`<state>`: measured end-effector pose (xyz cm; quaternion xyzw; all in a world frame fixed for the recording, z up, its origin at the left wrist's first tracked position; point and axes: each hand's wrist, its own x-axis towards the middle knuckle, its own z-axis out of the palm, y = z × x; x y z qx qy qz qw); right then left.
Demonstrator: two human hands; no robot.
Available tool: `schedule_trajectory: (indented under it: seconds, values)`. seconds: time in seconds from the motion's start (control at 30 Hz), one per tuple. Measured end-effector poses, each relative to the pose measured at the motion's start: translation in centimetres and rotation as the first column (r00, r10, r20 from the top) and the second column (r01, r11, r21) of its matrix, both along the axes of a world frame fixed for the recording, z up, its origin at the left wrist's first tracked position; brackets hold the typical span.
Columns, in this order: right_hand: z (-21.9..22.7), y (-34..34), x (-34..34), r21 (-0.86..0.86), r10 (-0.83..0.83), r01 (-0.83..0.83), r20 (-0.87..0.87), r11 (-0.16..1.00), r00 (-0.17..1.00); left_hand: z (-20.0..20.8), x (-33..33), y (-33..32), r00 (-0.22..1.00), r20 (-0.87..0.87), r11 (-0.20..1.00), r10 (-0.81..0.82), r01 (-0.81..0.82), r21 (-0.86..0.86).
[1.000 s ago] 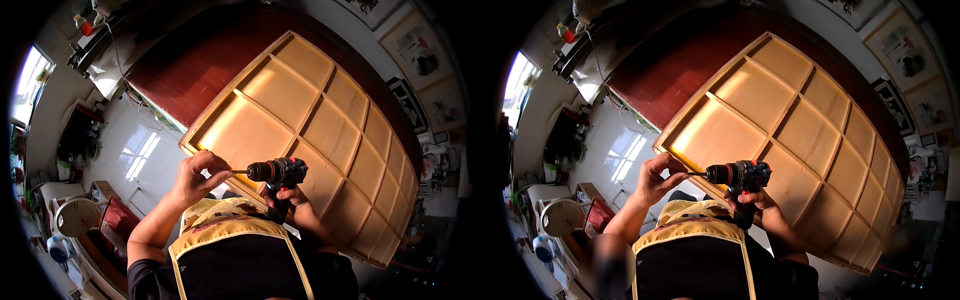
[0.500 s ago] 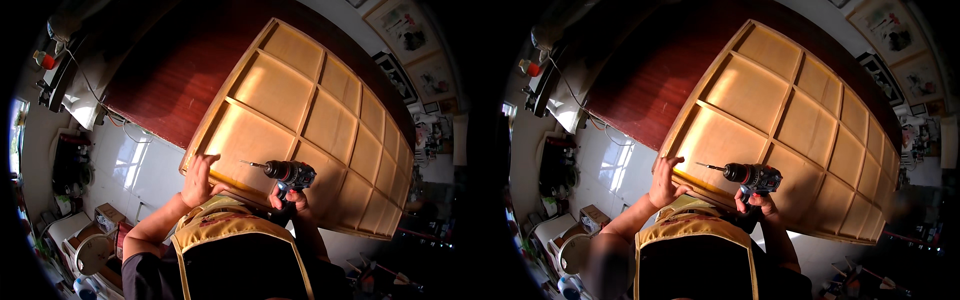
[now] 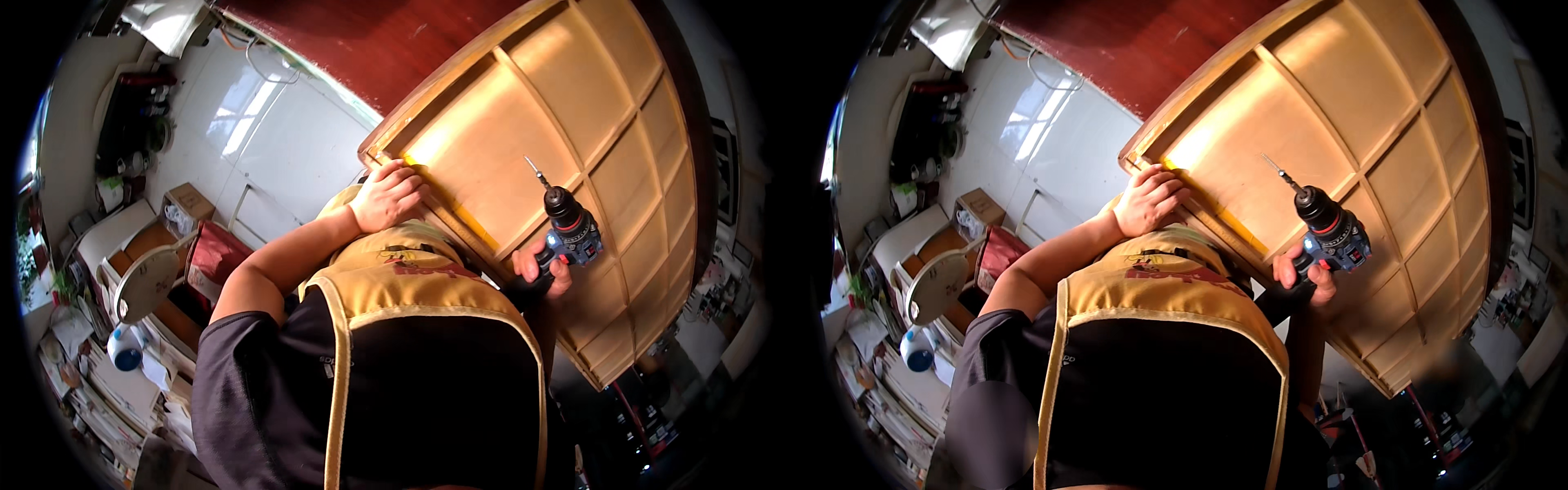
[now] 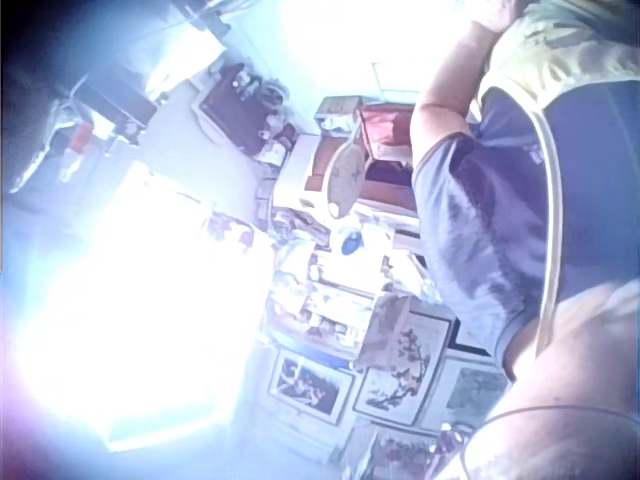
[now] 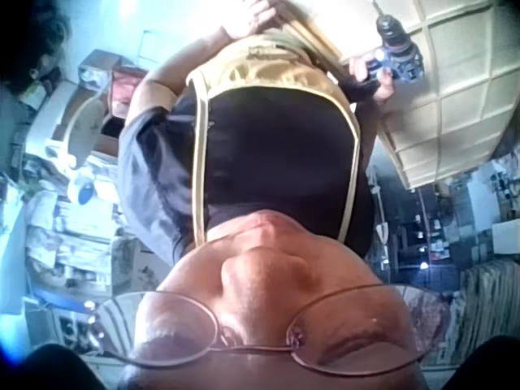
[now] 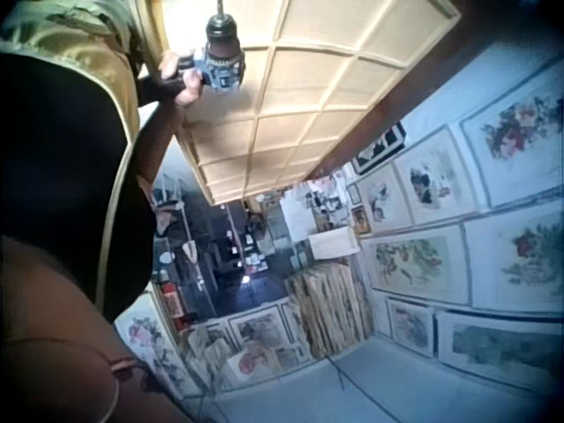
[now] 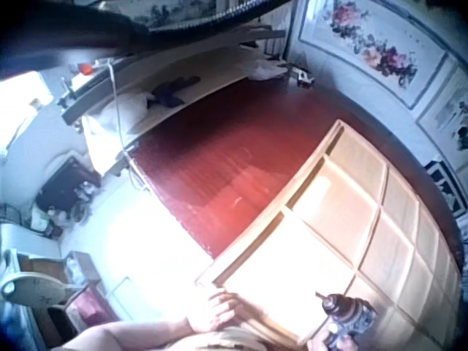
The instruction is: The person uses a cordless drill to drive screws into the wooden frame of a large, grid-patterned panel. They systematically move along the edges and internal supports of the panel, securing the structure while it rests on a workbench.
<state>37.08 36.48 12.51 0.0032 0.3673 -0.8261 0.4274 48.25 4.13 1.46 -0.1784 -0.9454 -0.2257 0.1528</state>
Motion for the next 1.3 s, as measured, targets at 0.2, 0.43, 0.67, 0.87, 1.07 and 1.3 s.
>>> schedule_trajectory:
  seconds: [0.2,0.43,0.67,0.87,1.07,1.3]
  values:
    - [0.9,-0.8,-1.9,0.104,0.135,-0.128,-0.069,0.986,0.988,0.4,0.2,0.7,0.999,0.047,0.999,0.027,-0.028,0.023]
    - [1.2,0.9,-5.4,0.34,0.298,-0.286,0.02,0.896,0.954,0.7,0.1,0.2,0.991,0.134,0.994,0.008,-0.022,0.105]
    - [1.3,1.0,-10.0,0.484,0.417,-0.442,0.165,0.755,0.894,1.2,1.0,2.0,0.98,0.162,0.989,0.118,-0.131,0.074]
    - [0.1,1.5,-13.1,0.506,0.574,-0.635,0.296,0.583,0.763,0.3,0.7,3.5,0.985,0.127,0.987,0.121,-0.133,0.09]
    - [0.0,1.3,-15.0,0.498,0.596,-0.69,0.363,0.525,0.716,0.7,0.4,3.9,0.986,0.116,0.991,0.118,-0.124,0.043]
    - [-0.9,3.4,-15.4,0.51,0.599,-0.707,0.392,0.49,0.698,1.3,0.7,5.5,0.985,0.141,0.994,0.1,-0.105,0.031]
